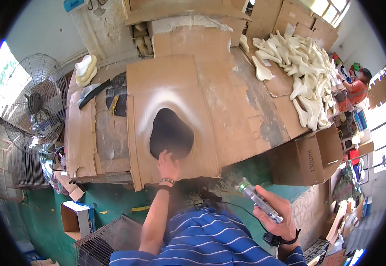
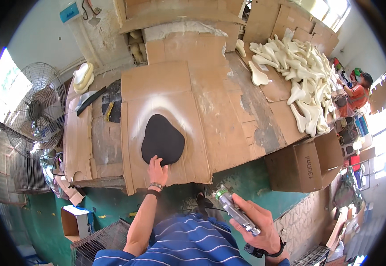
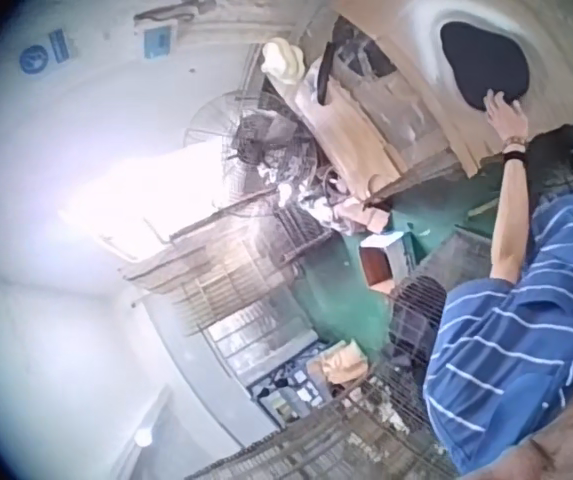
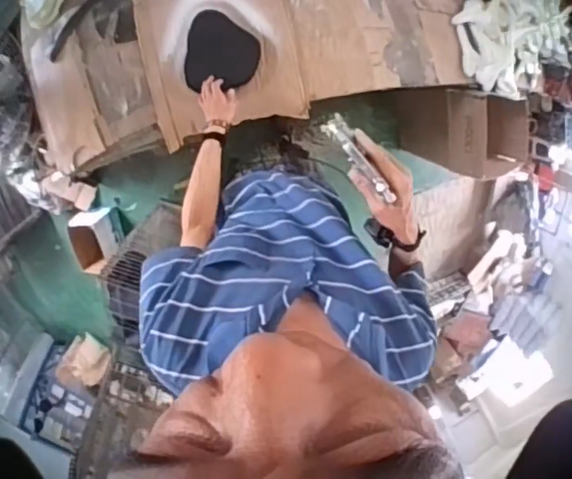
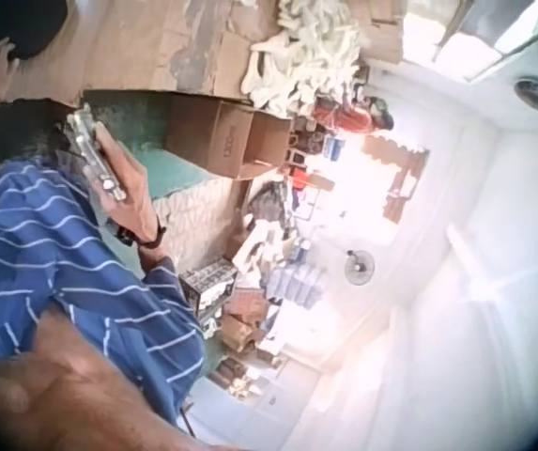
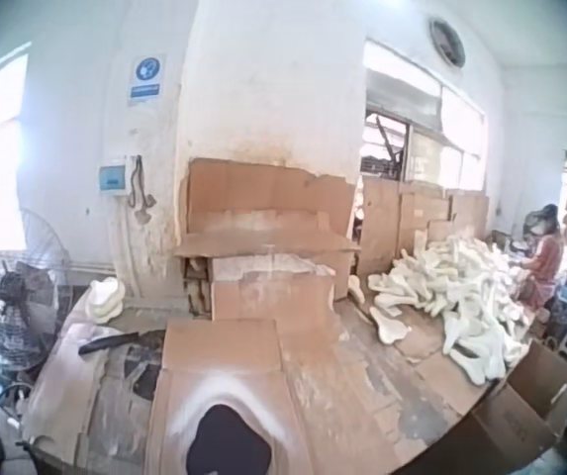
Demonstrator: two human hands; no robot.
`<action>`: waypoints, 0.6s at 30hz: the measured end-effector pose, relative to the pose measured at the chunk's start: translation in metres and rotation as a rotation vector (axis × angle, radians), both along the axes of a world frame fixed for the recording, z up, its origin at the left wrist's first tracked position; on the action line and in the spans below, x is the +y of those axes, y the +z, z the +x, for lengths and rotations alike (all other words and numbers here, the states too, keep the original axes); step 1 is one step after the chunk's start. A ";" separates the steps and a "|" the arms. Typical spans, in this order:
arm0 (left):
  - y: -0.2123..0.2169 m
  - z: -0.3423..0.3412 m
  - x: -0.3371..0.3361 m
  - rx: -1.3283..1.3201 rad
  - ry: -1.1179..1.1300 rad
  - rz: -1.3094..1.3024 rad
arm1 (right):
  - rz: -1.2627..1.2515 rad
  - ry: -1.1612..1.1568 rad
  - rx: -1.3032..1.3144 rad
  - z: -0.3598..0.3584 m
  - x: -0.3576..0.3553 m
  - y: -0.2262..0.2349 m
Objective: The person repeatedly picks up black shoe parts from a wire rack and places them on a cardboard-covered workbench. They use a spray gun to apply a coating to the parts, then return them to the rack. The process is repeated for multiple items in a workshop setting.
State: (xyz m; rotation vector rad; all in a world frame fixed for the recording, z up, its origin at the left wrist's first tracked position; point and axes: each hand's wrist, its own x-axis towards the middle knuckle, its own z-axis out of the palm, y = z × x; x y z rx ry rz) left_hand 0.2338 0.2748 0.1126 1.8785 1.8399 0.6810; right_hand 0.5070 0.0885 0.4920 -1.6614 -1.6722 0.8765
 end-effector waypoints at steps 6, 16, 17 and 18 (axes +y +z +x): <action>-0.015 -0.062 -0.042 -0.092 0.087 0.031 | -0.091 0.155 -0.037 0.003 -0.008 0.005; -0.077 -0.178 -0.155 -0.043 0.343 -0.303 | 0.063 0.036 -0.040 -0.016 0.020 -0.004; -0.078 -0.178 -0.163 -0.044 0.362 -0.374 | 0.081 0.004 -0.053 -0.014 0.018 -0.005; -0.079 -0.178 -0.171 -0.044 0.380 -0.445 | 0.046 -0.023 -0.064 -0.010 0.014 -0.005</action>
